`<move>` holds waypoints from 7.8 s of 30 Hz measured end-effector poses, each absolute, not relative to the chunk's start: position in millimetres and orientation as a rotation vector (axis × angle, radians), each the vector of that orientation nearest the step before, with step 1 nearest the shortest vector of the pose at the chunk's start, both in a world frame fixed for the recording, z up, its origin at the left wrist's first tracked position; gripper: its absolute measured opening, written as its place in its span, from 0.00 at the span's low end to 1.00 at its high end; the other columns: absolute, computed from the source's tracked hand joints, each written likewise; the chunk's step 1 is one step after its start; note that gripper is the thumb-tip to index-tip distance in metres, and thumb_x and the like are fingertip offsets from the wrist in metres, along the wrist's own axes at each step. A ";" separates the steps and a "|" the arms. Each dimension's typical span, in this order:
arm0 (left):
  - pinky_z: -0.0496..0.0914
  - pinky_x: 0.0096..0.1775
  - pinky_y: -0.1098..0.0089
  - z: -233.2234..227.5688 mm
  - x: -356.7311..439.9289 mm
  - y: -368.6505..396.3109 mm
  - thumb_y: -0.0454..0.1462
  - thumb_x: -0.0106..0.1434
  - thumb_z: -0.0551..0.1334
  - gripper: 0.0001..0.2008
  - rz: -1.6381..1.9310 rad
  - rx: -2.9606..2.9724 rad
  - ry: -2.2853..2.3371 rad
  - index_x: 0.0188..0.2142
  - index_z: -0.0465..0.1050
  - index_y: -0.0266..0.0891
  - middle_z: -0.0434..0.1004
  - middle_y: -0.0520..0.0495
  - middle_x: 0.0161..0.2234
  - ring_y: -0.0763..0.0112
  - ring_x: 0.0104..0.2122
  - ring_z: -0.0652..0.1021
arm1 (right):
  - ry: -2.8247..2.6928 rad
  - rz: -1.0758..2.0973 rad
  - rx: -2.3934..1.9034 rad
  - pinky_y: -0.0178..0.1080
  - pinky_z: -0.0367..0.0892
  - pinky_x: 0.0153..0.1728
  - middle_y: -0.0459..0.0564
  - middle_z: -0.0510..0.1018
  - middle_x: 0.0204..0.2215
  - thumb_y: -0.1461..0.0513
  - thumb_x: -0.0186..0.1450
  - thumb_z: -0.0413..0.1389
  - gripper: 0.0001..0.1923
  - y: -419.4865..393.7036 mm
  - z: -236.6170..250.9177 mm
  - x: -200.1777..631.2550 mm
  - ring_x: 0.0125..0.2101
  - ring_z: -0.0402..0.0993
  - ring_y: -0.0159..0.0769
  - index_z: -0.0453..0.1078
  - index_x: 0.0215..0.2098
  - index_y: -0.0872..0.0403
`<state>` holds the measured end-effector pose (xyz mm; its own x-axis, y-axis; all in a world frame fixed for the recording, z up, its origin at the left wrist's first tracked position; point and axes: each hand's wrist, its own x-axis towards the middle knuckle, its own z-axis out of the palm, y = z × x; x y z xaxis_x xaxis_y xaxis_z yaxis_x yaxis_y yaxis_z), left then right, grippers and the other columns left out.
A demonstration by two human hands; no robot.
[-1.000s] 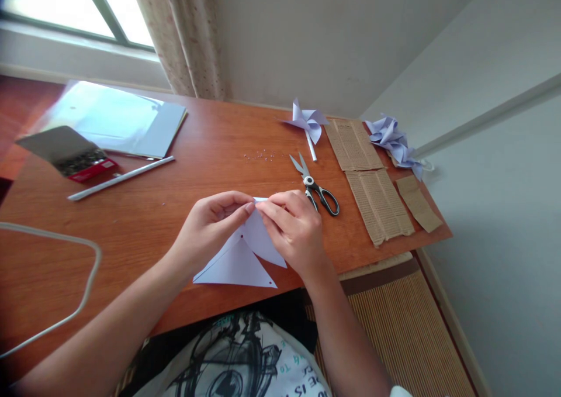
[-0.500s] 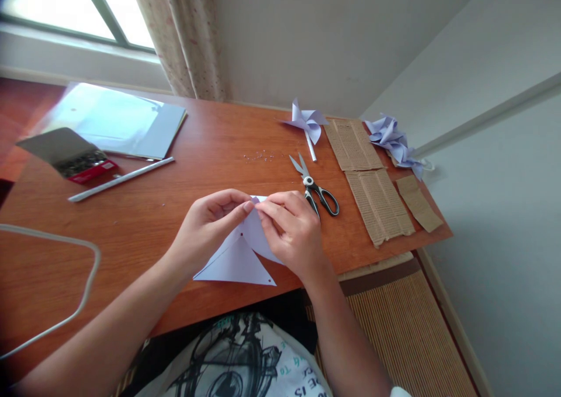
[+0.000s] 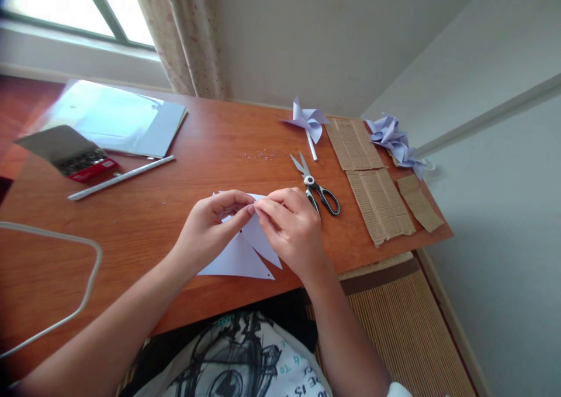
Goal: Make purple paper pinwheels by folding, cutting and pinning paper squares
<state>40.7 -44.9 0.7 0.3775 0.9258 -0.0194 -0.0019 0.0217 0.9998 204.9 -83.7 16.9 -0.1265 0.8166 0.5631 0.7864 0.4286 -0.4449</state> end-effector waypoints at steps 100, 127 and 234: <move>0.67 0.31 0.74 3.0 40.5 -44.3 0.40 0.65 0.64 0.10 0.973 1.447 0.950 0.31 0.77 0.37 0.77 0.50 0.27 0.72 0.28 0.73 | -1.446 0.783 -1.470 0.39 0.75 0.38 0.48 0.81 0.35 0.60 0.67 0.61 0.03 -82.6 20.4 198.2 0.36 0.79 0.38 0.76 0.35 0.51; 0.69 0.35 0.73 1.5 37.5 -47.0 0.33 0.64 0.62 0.05 1.048 1.761 1.034 0.33 0.77 0.38 0.80 0.51 0.29 0.73 0.28 0.76 | -1.710 0.537 -1.540 0.38 0.70 0.37 0.46 0.78 0.31 0.65 0.67 0.56 0.05 -83.1 31.0 198.3 0.34 0.75 0.36 0.73 0.33 0.51; 0.76 0.32 0.76 0.2 39.4 -50.8 0.31 0.61 0.65 0.03 1.247 1.724 1.163 0.33 0.78 0.39 0.82 0.51 0.29 0.75 0.26 0.80 | -1.675 -0.231 -1.465 0.39 0.76 0.39 0.51 0.81 0.33 0.67 0.67 0.59 0.06 -89.4 3.3 172.3 0.35 0.79 0.36 0.77 0.39 0.52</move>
